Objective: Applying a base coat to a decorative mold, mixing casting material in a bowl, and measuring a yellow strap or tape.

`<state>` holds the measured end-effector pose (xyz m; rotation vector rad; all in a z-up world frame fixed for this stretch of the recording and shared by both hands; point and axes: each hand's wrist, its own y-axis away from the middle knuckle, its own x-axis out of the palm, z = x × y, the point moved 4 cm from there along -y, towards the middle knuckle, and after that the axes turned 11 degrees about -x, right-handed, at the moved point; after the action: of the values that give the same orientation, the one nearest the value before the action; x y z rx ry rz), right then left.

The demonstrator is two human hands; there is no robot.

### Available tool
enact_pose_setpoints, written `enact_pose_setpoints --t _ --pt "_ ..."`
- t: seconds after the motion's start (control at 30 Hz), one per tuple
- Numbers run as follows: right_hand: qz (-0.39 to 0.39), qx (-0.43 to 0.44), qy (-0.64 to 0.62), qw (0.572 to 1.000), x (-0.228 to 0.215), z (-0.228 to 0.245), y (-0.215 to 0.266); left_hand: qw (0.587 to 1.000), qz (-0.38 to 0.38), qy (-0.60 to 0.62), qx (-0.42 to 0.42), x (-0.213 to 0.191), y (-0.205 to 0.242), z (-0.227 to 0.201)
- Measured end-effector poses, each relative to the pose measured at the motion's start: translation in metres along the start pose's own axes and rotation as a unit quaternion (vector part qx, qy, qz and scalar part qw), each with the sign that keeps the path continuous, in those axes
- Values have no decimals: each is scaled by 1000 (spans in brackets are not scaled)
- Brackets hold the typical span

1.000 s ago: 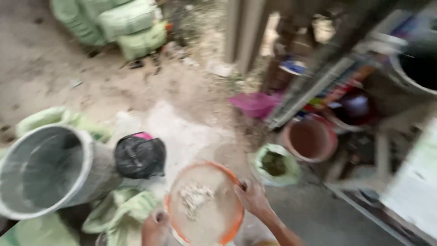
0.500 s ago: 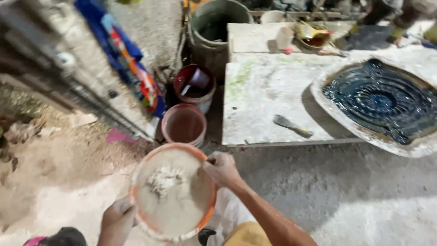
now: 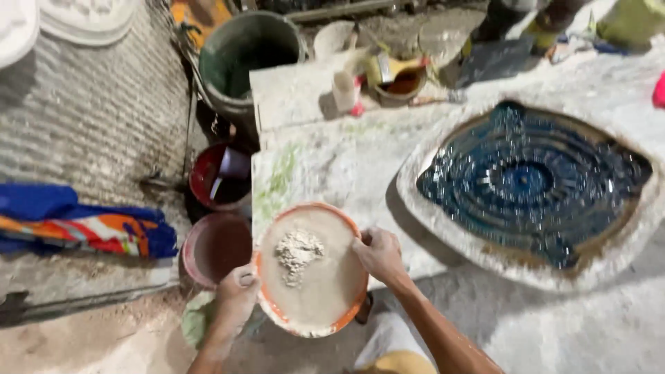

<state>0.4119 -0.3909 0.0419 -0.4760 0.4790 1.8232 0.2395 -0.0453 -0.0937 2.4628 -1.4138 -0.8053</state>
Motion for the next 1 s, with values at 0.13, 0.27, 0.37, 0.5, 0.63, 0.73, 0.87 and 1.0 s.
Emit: enact_pose_setpoints --t 0.13,0.27,0.37,0.5,0.63,0.73,0.87,1.0 --pt "12 -4 48 999 -23 -36 -51 991 -39 -128 2 46 -17 -74" --pt "-26 -7 1 1000 -37 -57 -100 998 -13 -47 -42 76 -51 -121" --pt "-32 -3 -24 999 -39 -66 -136 997 -25 -54 -41 87 -77 -141" --pt "-16 4 -54 998 -35 -76 -160 994 -56 -86 -33 90 -99 -141" --pt "0 25 -108 994 -42 -61 -150 996 1 -48 -80 88 -88 -138" --pt "0 26 -169 985 -43 -64 -158 998 54 29 2 88 -96 -140" --pt "0 24 -198 980 -51 -74 -147 983 70 127 -108 80 -66 -135" --pt "-55 81 -265 959 -42 -117 -152 969 -39 193 -146 53 -14 -92"
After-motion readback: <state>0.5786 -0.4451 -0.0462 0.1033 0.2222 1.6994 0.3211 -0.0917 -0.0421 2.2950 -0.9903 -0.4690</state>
